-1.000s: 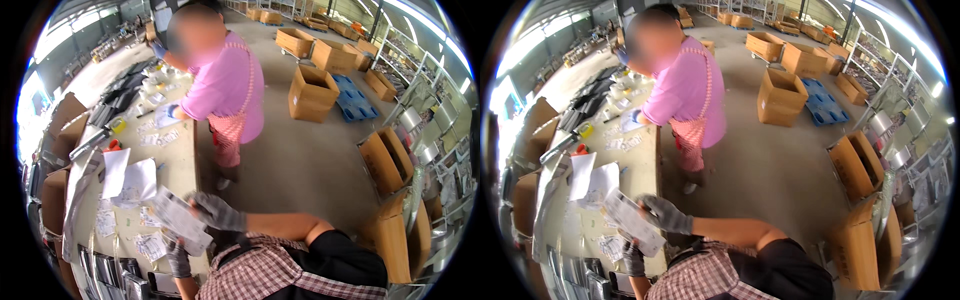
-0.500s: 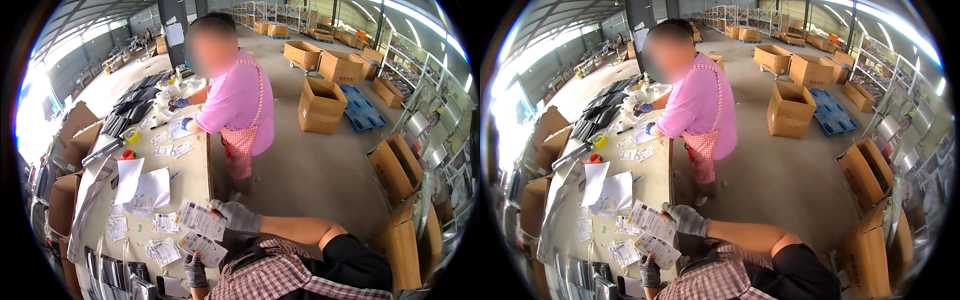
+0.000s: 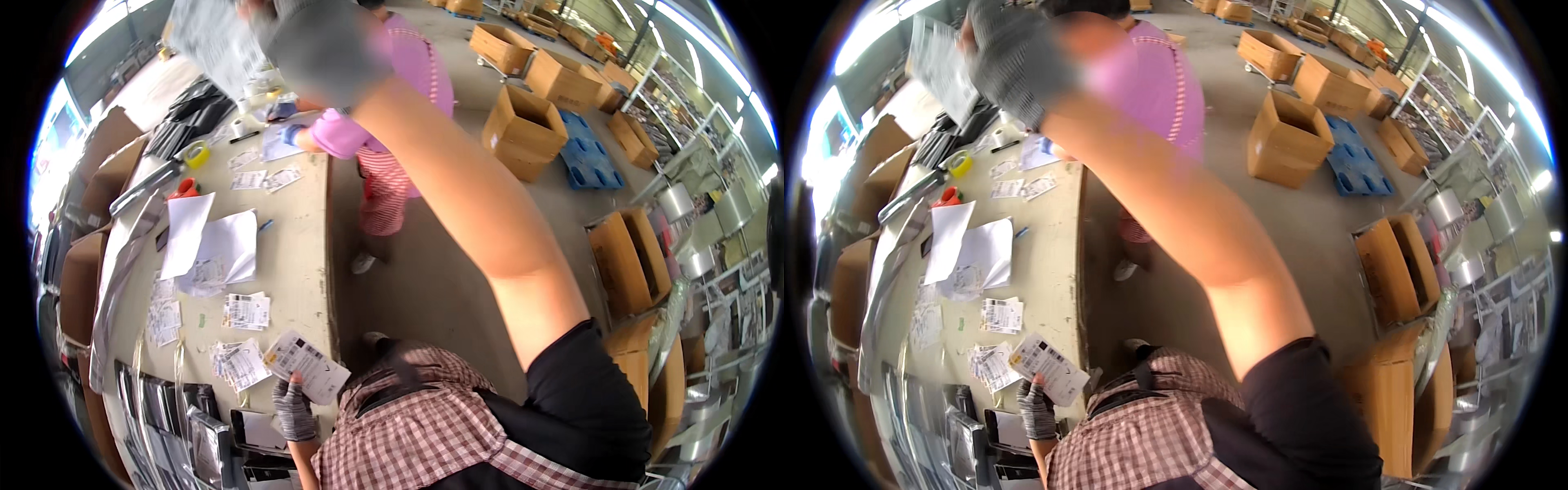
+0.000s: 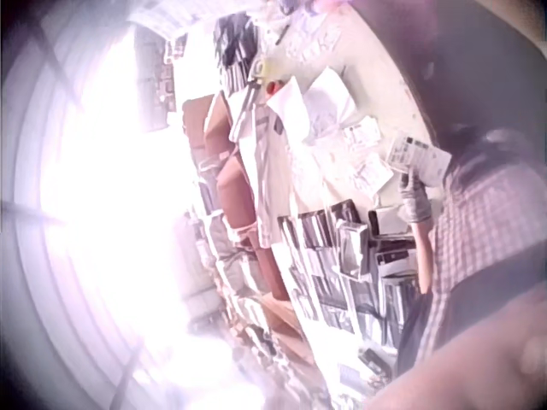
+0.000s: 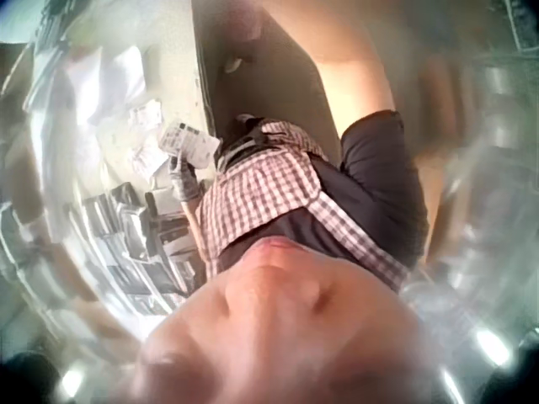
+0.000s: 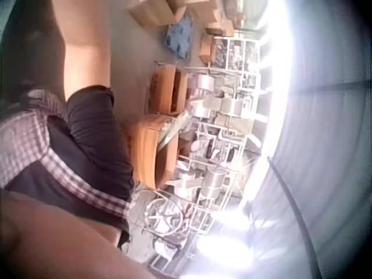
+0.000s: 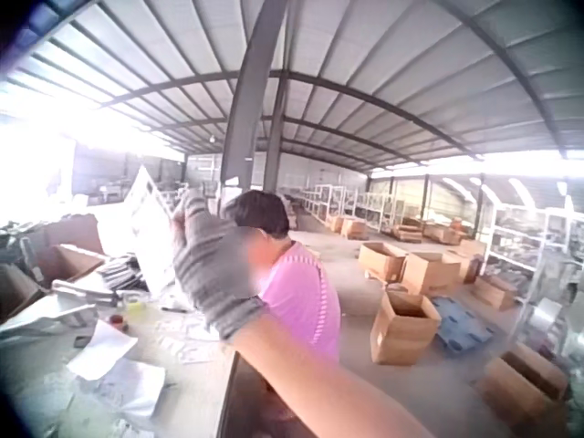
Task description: The person sorts through a stack of printed shipping labels by hand, separating them and organizing them into different piles on the table.
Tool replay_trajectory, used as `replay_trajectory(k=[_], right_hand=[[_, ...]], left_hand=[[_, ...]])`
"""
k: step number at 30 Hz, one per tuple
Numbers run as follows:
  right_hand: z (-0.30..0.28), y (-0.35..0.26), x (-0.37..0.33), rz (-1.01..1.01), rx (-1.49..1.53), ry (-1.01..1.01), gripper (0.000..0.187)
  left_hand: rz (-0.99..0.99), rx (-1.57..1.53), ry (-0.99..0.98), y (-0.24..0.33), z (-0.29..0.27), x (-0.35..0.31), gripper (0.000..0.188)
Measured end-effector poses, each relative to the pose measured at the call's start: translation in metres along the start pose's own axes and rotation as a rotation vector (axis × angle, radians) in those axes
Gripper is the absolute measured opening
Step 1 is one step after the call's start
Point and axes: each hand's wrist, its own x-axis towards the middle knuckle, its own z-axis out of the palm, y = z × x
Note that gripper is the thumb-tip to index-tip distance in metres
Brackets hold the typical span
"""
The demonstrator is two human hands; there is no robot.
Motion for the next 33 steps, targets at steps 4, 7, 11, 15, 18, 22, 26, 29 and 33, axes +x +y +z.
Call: replay_trajectory(k=[4,7,11,15,18,22,26,29,33], right_hand=[[0.041,0.002,-0.057,-0.121,0.054,-0.251,0.022],[0.062,-0.003,-0.142,-0.109,0.094,-0.685,0.017],[0.086,0.001,-0.22,0.087,0.331,-0.877,0.02],[0.113,0.014,-0.264,0.373,0.635,-0.953,0.023],[0.125,0.023,-0.271,0.47,0.704,-1.022,0.026],[0.143,0.038,-0.269,0.578,0.765,-1.27,0.03],[0.193,0.072,-0.298,0.179,0.638,-1.176,0.04],[0.21,0.092,-0.284,0.021,0.638,-0.99,0.044],[0.263,0.103,-0.276,0.581,0.832,-1.194,0.045]], left_hand=[[0.001,-0.014,0.061,-0.01,-0.01,0.009,0.024],[0.02,-0.096,0.127,-0.014,-0.01,0.012,0.025],[-0.039,-0.106,0.189,-0.012,-0.029,0.016,0.029],[0.08,-0.204,0.323,-0.009,-0.042,0.028,0.031],[0.153,-0.251,0.369,0.001,-0.042,0.03,0.033],[0.209,-0.293,0.485,0.008,-0.036,0.026,0.032],[0.342,-0.364,0.645,0.018,-0.026,0.024,0.033],[0.328,-0.34,0.827,0.016,-0.039,0.014,0.023],[0.406,-0.467,0.975,-0.011,-0.062,-0.002,0.041]])
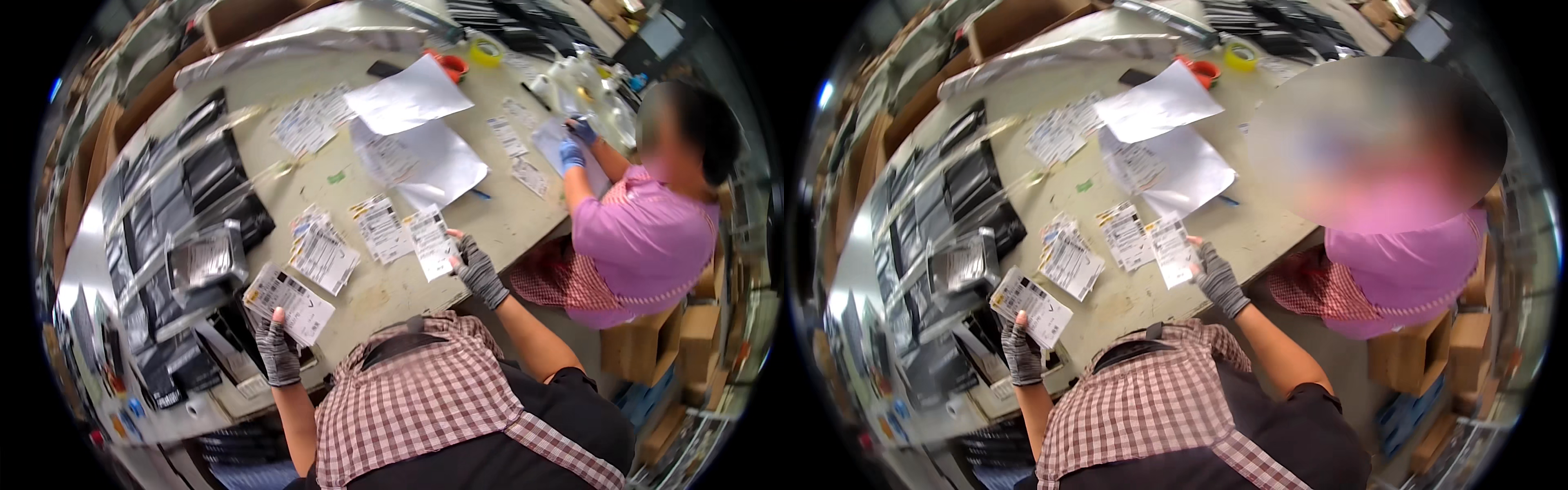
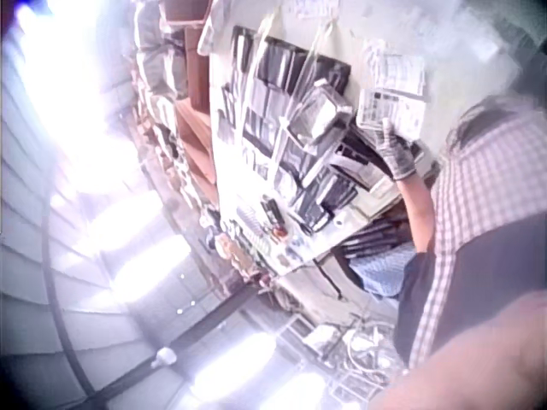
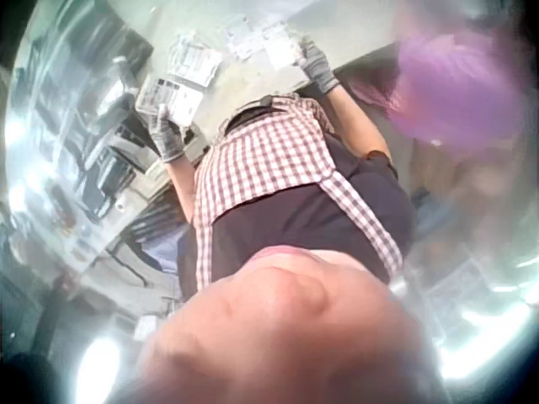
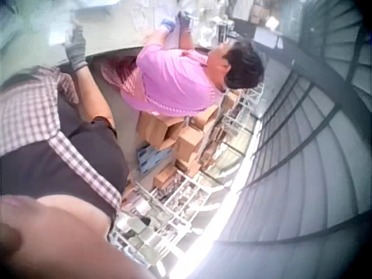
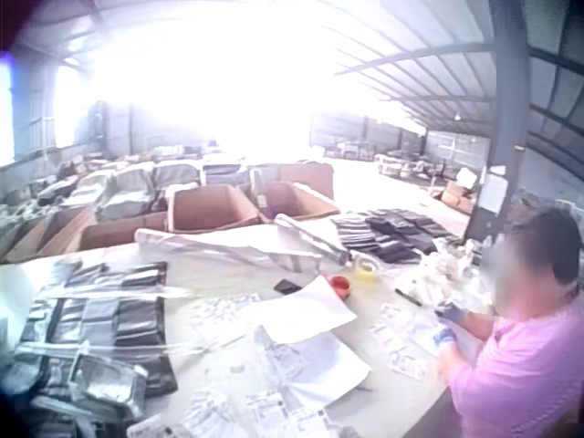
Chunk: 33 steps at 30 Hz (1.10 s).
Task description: The person sorts through a stack of printed shipping labels by hand, separating them and organizing them into different piles on the table.
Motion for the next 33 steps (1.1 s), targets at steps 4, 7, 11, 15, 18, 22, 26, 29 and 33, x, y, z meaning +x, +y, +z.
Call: replay_trajectory(k=[4,7,11,15,18,22,26,29,33], right_hand=[[0.017,0.007,0.051,-0.072,-0.002,-0.108,0.033],[0.032,0.0,0.081,-0.138,-0.02,-0.138,0.03],[0.05,-0.008,0.104,-0.159,-0.225,-0.346,0.034],[0.074,-0.001,0.104,-0.248,-0.539,-0.391,0.034],[0.077,0.018,0.1,-0.407,-0.644,-0.355,0.035],[0.07,0.004,0.104,-0.295,-0.769,-0.421,0.033],[0.069,-0.03,0.104,-0.276,-0.67,-0.397,0.028],[0.073,-0.058,0.096,-0.132,-0.338,-0.607,0.026],[0.114,-0.058,0.076,-0.031,0.062,-0.654,0.026]], left_hand=[[0.015,-0.079,0.15,-0.004,-0.021,-0.005,0.045],[-0.061,-0.177,0.17,-0.006,-0.019,-0.004,0.056],[0.043,-0.106,0.235,-0.017,0.0,0.0,0.052],[-0.077,-0.155,0.24,-0.034,0.01,0.014,0.039],[-0.083,-0.104,0.181,-0.031,0.021,0.014,0.037],[-0.124,-0.073,0.173,-0.033,0.021,0.019,0.038],[-0.158,-0.056,0.155,-0.027,0.034,0.023,0.042],[-0.196,-0.059,0.094,-0.025,0.04,0.028,0.042],[-0.358,-0.038,0.025,-0.025,0.053,0.038,0.047]])
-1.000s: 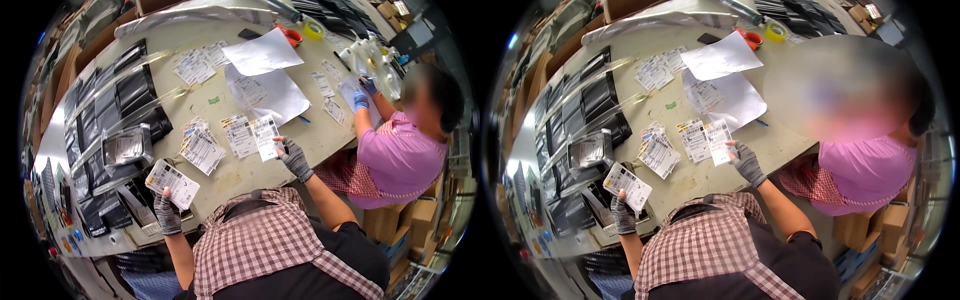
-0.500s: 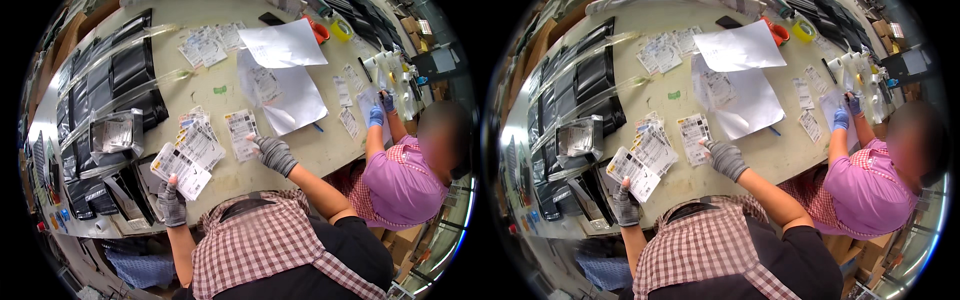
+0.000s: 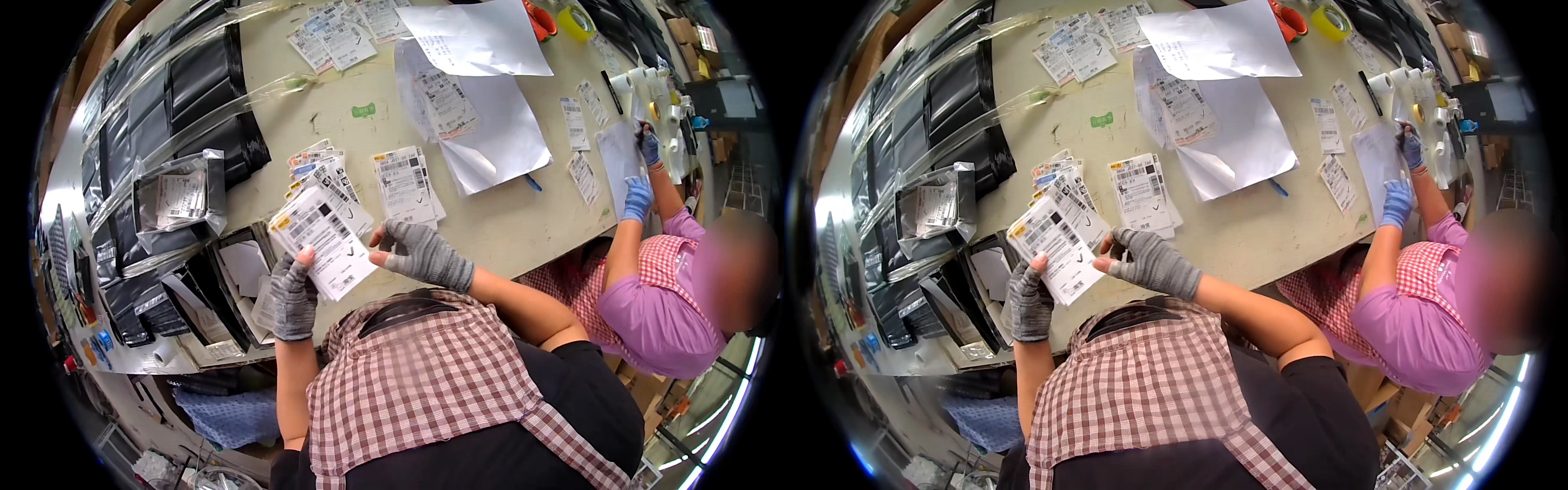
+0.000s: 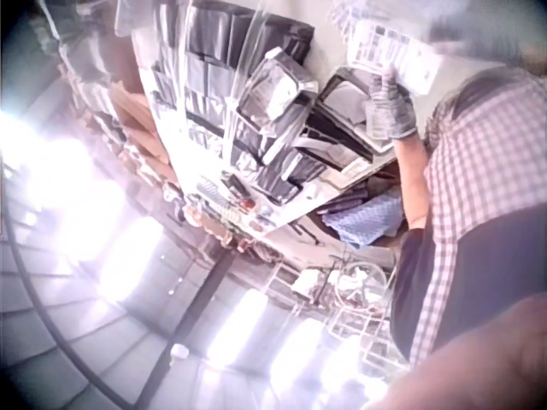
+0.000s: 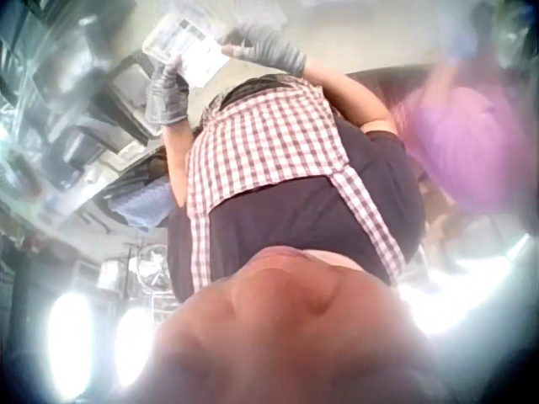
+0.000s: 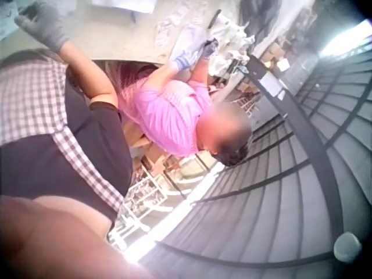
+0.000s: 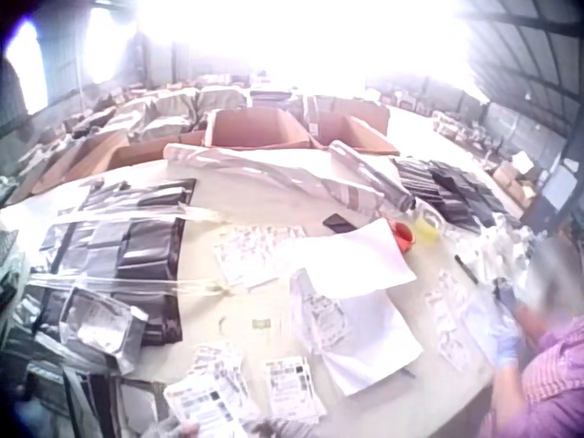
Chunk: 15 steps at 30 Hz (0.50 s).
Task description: The person sorts through a stack of printed shipping labels by hand, separating them and organizing them into different piles on the table.
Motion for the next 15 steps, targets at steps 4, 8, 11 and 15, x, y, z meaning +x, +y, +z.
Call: replay_trajectory(k=[4,8,11,15], right_hand=[[0.013,0.004,0.009,0.093,0.085,0.117,0.029],[0.008,-0.007,0.013,0.171,0.094,0.137,0.031],[0.008,-0.01,0.01,0.199,0.071,0.097,0.031],[0.013,-0.012,0.008,0.208,0.07,0.079,0.028]], left_hand=[[0.076,0.016,-0.013,0.008,0.03,-0.001,0.042],[0.019,0.052,0.02,0.007,0.016,0.007,0.042],[0.018,0.064,0.0,0.01,0.015,0.004,0.039],[0.035,0.061,0.009,0.01,0.012,-0.001,0.039]])
